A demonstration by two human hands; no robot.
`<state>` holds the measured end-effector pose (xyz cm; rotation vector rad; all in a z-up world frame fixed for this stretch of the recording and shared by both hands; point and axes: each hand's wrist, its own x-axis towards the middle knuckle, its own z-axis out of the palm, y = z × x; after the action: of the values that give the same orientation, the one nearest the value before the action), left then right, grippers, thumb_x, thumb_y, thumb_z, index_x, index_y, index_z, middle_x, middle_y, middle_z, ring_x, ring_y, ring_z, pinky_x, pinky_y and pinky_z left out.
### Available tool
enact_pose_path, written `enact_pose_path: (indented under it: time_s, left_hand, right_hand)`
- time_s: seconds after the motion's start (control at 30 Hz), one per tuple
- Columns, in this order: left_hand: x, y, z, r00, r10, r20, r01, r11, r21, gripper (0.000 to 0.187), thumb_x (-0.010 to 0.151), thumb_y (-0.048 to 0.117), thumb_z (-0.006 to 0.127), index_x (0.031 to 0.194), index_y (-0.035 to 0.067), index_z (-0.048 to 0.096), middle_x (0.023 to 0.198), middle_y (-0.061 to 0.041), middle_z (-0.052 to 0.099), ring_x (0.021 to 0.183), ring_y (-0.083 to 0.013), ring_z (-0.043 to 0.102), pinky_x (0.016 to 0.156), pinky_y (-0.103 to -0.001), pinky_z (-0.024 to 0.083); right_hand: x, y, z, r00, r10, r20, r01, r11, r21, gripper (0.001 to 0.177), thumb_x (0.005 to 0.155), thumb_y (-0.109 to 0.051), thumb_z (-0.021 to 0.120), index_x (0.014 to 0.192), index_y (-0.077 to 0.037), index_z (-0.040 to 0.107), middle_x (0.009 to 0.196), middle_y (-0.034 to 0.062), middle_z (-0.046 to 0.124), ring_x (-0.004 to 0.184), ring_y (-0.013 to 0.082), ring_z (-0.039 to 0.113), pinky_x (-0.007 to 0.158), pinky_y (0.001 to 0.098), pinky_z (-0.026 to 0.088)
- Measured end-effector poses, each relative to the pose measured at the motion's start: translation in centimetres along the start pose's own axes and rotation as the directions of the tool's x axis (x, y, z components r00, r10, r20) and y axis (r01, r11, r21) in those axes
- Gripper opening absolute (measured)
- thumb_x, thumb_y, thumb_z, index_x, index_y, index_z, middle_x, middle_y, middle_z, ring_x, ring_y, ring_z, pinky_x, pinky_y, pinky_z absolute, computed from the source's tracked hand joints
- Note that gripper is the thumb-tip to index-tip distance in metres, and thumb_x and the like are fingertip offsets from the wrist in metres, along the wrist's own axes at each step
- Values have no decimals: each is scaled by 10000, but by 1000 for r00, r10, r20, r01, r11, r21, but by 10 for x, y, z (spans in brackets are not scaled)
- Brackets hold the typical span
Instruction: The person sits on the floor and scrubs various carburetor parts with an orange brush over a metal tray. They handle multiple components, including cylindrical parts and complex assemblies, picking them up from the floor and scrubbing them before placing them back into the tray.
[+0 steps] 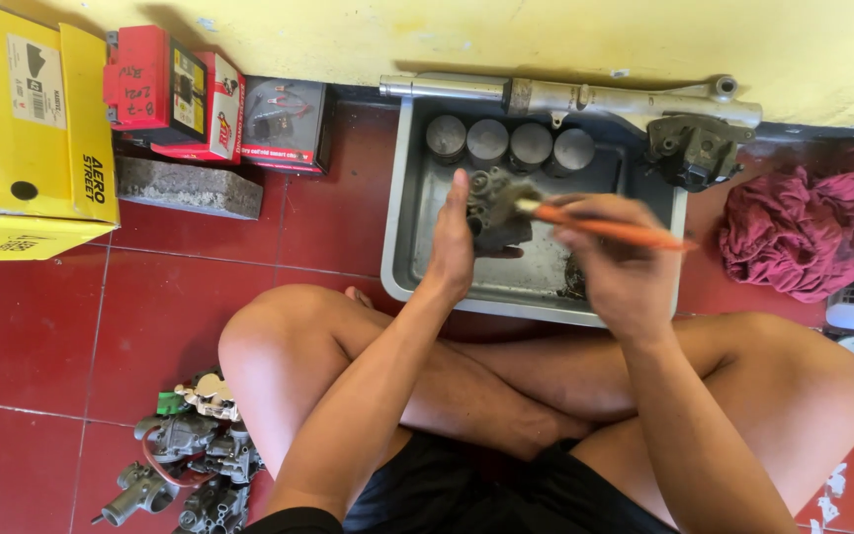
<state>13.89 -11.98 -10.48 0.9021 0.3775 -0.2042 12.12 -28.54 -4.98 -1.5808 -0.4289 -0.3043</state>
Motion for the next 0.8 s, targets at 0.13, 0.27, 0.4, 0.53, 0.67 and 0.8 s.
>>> enact_pose_path:
  time_s: [0.13,0.27,0.4,0.53,0.67,0.8]
  left_hand:
    - [30,-45,-30,950,304,68,-309,896,319,632,1091,555,300,1243,83,691,1039,-238,724,873,-403,752,601,-509,673]
    - [25,-35,-26,890,450,75,-446,825,346,655,1131,475,176,1221,93,701,1030,-215,714,913,-359,719,746,-479,637]
    - [8,-16,-9,842,529,104,-520,745,418,602,1141,421,179,1205,119,695,1175,-156,706,1182,-324,657,1049,-485,519]
    - [5,-14,-9,825,553,113,-536,704,466,577,1142,383,180,1202,121,691,1150,-173,711,1161,-367,660,1044,-510,512]
    - [-6,-7,-5,777,608,165,-546,520,657,464,1116,392,285,1149,158,684,1090,-105,717,1089,-345,683,1008,-460,515]
    - [-8,-8,-3,754,627,198,-558,451,697,447,1116,404,300,1133,156,672,1028,-107,692,1025,-356,679,968,-466,515]
  right_hand:
    - [6,-10,10,988,-107,115,130,969,-213,129,887,49,805,999,14,753,1017,183,759,983,336,747,911,400,583]
    - [15,-11,-3,977,-1,211,46,976,-211,110,919,3,794,1015,-38,762,1025,169,762,968,318,737,879,423,565]
    - [22,-21,-7,975,79,208,-28,971,-237,111,934,-1,795,1034,-35,764,993,192,742,936,328,743,831,437,551]
    - [18,-17,-1,964,-64,258,152,930,-335,89,936,-14,793,1019,-35,772,994,168,767,866,348,711,798,422,557]
    - [-1,7,6,898,-202,391,401,743,-536,74,997,-78,699,1051,-93,746,1027,105,750,862,310,676,794,398,556]
    - [-4,11,7,917,-179,357,361,752,-551,122,1050,-153,634,1054,-111,749,987,70,743,824,258,671,766,349,576]
